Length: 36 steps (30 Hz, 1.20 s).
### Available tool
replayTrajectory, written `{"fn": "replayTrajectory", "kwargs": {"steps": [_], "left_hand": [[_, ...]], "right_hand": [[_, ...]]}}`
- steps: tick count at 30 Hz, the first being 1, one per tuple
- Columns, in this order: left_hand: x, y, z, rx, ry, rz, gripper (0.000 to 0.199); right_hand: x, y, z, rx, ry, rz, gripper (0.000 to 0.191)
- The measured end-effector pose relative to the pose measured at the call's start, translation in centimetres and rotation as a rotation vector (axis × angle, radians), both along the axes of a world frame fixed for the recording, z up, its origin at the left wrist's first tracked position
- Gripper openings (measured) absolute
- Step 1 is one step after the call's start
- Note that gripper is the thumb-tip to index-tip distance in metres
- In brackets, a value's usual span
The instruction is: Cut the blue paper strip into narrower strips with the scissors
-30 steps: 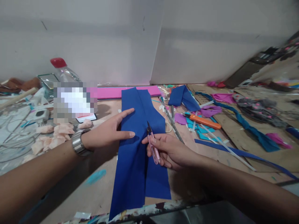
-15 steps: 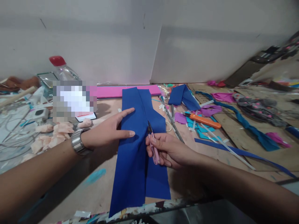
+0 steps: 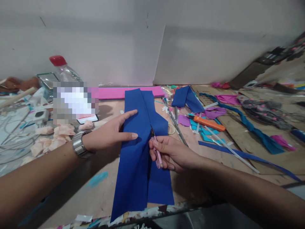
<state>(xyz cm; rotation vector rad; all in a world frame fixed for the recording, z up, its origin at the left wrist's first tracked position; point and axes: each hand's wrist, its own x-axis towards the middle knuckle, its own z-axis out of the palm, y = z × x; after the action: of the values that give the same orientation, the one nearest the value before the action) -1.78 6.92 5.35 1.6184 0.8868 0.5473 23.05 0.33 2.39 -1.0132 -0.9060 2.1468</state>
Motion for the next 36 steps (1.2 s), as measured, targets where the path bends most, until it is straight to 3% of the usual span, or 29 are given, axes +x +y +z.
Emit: {"fn": "replayTrajectory", "kwargs": {"steps": [12,26,36], "left_hand": [[0.1,0.1,-0.1,-0.082,-0.070,0.041,0.077],[0.4,0.0,0.4,-0.119,-0.102,-0.098,0.073],[0.5,-0.2,0.5,-0.189,-0.098,-0.083,0.082]], "right_hand": [[-0.2,-0.3,0.5,-0.015,0.059,-0.050,0.038],[-0.2,-0.3,1.0,0.006,0.002,-0.052,0.036],[-0.3,-0.4,1.1,0.007,-0.013,-0.070,0.031]]}}
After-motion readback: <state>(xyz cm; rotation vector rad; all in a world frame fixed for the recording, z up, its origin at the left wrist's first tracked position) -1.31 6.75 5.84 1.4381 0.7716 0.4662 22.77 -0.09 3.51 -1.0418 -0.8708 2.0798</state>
